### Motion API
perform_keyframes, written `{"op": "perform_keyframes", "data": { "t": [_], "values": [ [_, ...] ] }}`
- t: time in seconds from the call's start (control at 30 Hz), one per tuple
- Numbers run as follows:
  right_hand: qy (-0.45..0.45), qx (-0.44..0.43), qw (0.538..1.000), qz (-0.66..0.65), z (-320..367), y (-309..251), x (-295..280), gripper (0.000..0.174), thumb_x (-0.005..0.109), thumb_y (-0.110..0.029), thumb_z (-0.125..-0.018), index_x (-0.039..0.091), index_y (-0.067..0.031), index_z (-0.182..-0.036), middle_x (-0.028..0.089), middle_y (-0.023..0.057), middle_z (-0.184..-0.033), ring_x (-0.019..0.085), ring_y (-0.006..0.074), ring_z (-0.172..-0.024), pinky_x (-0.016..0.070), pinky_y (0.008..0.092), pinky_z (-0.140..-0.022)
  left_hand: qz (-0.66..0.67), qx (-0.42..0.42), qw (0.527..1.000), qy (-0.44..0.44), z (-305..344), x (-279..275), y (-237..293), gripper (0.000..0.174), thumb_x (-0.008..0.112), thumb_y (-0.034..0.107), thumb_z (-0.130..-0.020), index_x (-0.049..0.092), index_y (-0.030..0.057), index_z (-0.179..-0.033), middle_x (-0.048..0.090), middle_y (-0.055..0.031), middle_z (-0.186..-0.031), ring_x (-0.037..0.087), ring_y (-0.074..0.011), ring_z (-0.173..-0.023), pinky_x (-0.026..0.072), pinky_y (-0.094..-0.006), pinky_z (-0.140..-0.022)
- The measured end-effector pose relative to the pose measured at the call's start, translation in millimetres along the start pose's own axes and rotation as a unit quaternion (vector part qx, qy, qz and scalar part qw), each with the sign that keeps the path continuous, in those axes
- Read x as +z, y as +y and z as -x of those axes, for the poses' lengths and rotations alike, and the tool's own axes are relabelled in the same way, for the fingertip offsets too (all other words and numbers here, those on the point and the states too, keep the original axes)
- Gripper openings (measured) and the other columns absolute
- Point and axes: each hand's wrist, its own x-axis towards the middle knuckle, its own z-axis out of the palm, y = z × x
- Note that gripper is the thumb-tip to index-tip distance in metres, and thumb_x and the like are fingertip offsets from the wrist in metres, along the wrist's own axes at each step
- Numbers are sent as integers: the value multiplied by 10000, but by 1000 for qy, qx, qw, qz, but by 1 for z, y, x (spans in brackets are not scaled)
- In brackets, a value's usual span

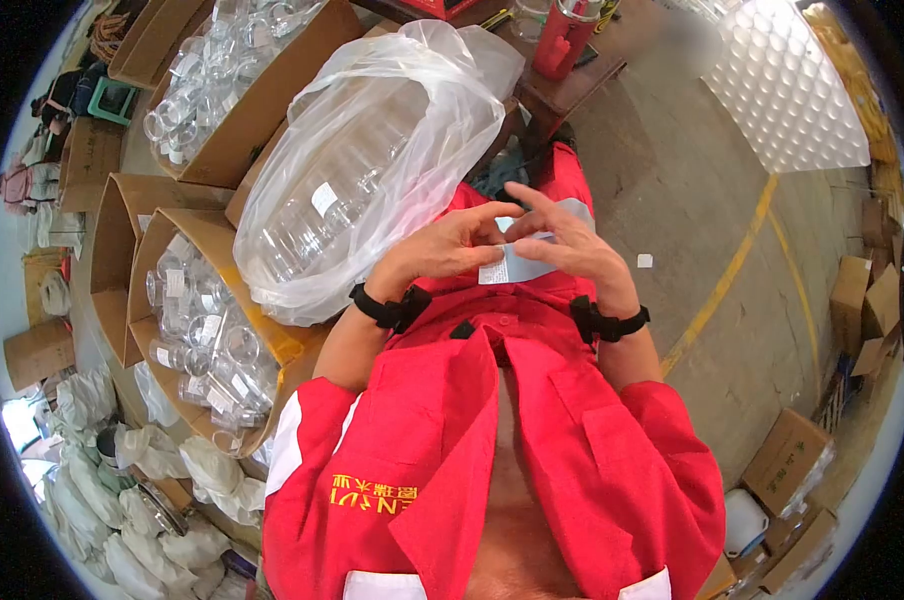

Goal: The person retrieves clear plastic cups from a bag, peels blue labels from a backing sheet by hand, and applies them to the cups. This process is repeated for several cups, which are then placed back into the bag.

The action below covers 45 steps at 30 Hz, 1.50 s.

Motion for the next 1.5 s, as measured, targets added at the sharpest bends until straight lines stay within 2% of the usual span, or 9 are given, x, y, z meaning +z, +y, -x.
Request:
{"op": "perform_keyframes", "data": {
  "t": [0.13,0.23,0.33,0.5,0.8,1.17,1.27,1.43,1.5],
  "values": [
    [-13,64,996,67,-5,-4,9,777,774,-178,-925,390,-87,-1594,740,94,-1001,687,183,-952,531,335,-906,-82,-2,997,1,-6,-6,-3,592,699,70,-963,482,46,-1513,692,-43,-1007,637,-134,-922,525,-316,-832],
    [29,71,996,51,-2,6,10,716,751,-123,-927,433,-76,-1568,724,74,-948,666,154,-898,534,326,-867,-197,72,961,181,-2,3,-12,535,728,50,-923,551,12,-1426,733,-86,-1044,708,-182,-952,564,-339,-878],
    [78,58,994,44,0,15,16,673,713,-62,-932,457,-69,-1554,725,70,-946,664,139,-885,538,312,-841,-222,2,939,263,6,24,-3,525,750,75,-920,561,3,-1404,739,-105,-1003,721,-203,-883,581,-346,-840],
    [-22,20,997,-65,-6,22,26,675,651,11,-948,423,-67,-1579,734,56,-972,670,124,-892,546,305,-813,-139,-113,963,203,12,49,-4,468,716,209,-991,583,-15,-1380,759,-176,-1068,738,-212,-929,586,-344,-823],
    [-22,58,997,-44,3,19,25,705,651,25,-949,418,-122,-1597,734,48,-943,622,86,-838,517,275,-754,54,-88,984,142,18,43,-22,359,608,174,-1064,614,-17,-1369,719,-68,-1137,652,-127,-1033,538,-303,-893],
    [3,78,993,-93,3,14,19,727,694,29,-908,436,-86,-1578,672,-2,-893,597,80,-806,489,258,-725,168,-113,968,145,32,29,-34,421,492,106,-1079,488,-2,-1485,675,-86,-1176,685,-168,-1013,586,-335,-892],
    [59,74,984,-153,5,18,9,710,692,11,-912,445,-78,-1572,666,-7,-897,590,79,-805,482,251,-734,78,-74,967,229,52,2,-41,449,493,77,-1056,472,8,-1499,689,-110,-1163,710,-209,-1003,615,-367,-877],
    [96,54,981,-158,10,21,-5,678,669,-16,-930,452,-74,-1569,665,-6,-892,601,82,-810,493,261,-751,65,-122,898,418,101,-73,-56,543,474,12,-996,435,22,-1537,693,-151,-1233,679,-212,-1095,542,-346,-966],
    [99,56,980,-161,8,23,-5,680,665,-13,-930,449,-77,-1572,664,-7,-889,602,82,-809,495,260,-752,-117,-99,839,523,112,-102,-72,604,464,9,-972,373,21,-1569,664,-195,-1331,652,-259,-1191,506,-382,-1025]
  ]
}}
